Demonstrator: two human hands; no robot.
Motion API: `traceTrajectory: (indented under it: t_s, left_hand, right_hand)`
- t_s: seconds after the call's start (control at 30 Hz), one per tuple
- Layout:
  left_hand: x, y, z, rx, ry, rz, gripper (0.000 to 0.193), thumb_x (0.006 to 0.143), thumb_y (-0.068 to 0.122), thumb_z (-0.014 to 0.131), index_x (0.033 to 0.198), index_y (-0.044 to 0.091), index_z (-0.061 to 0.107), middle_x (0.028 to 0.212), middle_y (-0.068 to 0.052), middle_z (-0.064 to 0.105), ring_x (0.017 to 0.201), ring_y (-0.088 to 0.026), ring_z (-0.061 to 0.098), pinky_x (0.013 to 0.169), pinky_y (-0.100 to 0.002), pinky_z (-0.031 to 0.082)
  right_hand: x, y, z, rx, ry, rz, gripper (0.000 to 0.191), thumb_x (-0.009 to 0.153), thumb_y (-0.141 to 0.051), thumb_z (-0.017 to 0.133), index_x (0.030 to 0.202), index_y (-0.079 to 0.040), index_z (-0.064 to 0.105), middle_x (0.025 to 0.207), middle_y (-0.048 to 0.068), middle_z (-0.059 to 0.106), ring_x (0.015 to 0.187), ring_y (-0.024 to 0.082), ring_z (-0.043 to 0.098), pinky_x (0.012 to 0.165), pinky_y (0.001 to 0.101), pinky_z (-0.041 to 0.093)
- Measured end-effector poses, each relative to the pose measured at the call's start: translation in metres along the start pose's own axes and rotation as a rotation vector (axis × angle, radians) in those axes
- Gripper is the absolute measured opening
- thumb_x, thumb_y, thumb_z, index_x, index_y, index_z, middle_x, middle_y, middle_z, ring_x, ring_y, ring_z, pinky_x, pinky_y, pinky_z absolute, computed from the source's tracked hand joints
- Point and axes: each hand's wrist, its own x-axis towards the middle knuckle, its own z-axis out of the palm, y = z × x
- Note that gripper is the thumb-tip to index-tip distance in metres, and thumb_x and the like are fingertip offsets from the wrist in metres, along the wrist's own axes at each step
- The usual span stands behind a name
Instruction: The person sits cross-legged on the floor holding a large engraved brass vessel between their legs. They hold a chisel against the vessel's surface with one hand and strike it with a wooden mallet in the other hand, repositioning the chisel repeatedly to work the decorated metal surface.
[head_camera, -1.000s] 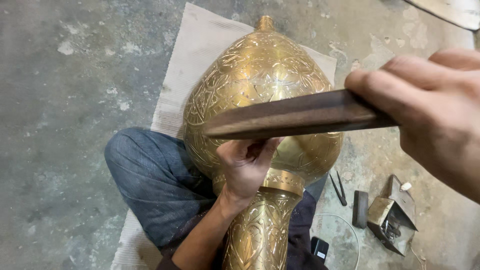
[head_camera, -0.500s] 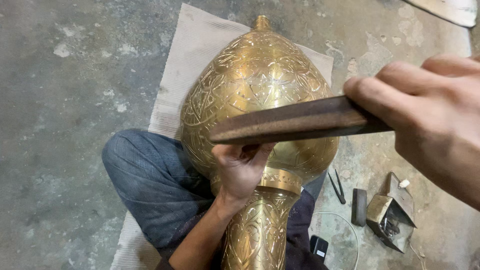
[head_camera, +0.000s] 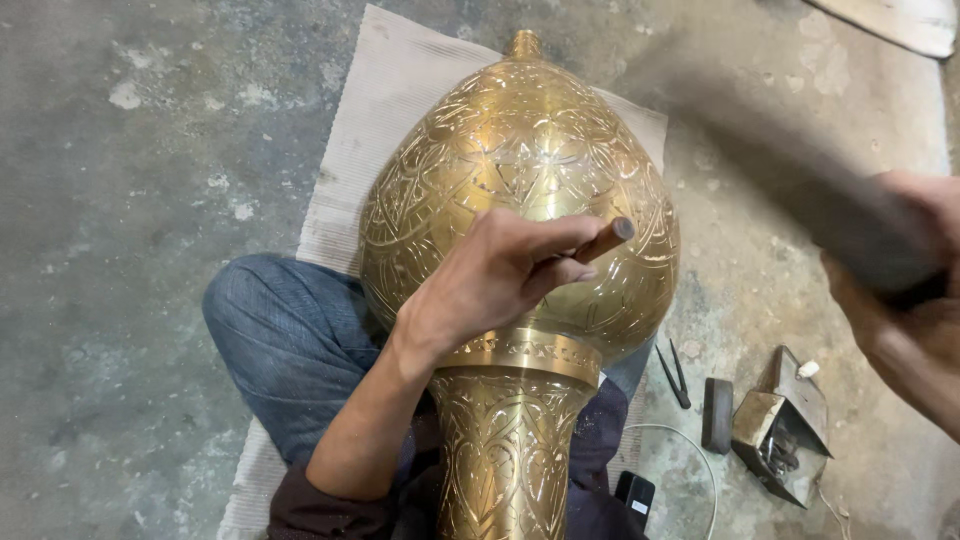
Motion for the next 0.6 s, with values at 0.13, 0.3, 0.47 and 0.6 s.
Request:
traceTrajectory:
  t_s: [0.13,0.3,0.47,0.6]
  left_hand:
    - [0.000,0.001,0.001,0.039,0.033,0.021,0.030,0.099,0.021,0.071,0.128,0.013,0.068,0.075,-0.002,0.075,0.047,-0.005,0.059,0.044,-0.022,0.052]
    - [-0.008,0.002,0.003,0.006,0.100,0.011,0.029,0.099,0.016,0.070,0.127,0.012,0.069,0.082,-0.004,0.077,0.055,-0.007,0.065,0.044,-0.024,0.052]
    - [-0.009,0.008,0.002,0.040,0.108,0.004,0.024,0.098,0.018,0.074,0.121,0.011,0.071,0.084,-0.006,0.077,0.057,-0.011,0.069,0.050,-0.026,0.056]
    - [-0.015,0.012,0.002,0.064,0.172,-0.035,0.024,0.096,0.019,0.077,0.119,0.011,0.073,0.081,-0.005,0.076,0.058,-0.012,0.070,0.055,-0.030,0.056]
  right_hand:
    - [-0.006,-0.001,0.009,-0.328,0.051,-0.300,0.037,0.089,0.012,0.069,0.124,0.004,0.063,0.102,0.018,0.067,0.086,0.026,0.069,0.073,0.0307,0.055]
    - [0.002,-0.030,0.003,0.407,0.018,0.122,0.034,0.092,0.001,0.065,0.124,-0.008,0.057,0.099,0.008,0.067,0.074,0.015,0.065,0.069,0.0240,0.057]
    - [0.005,-0.033,-0.004,-0.264,-0.117,-0.156,0.043,0.079,0.013,0.071,0.120,0.001,0.065,0.096,0.018,0.070,0.082,0.026,0.071,0.070,0.0351,0.056]
    - [0.007,-0.033,-0.005,-0.272,-0.170,-0.075,0.044,0.084,0.012,0.069,0.126,0.000,0.065,0.094,0.016,0.071,0.077,0.022,0.072,0.066,0.0334,0.057]
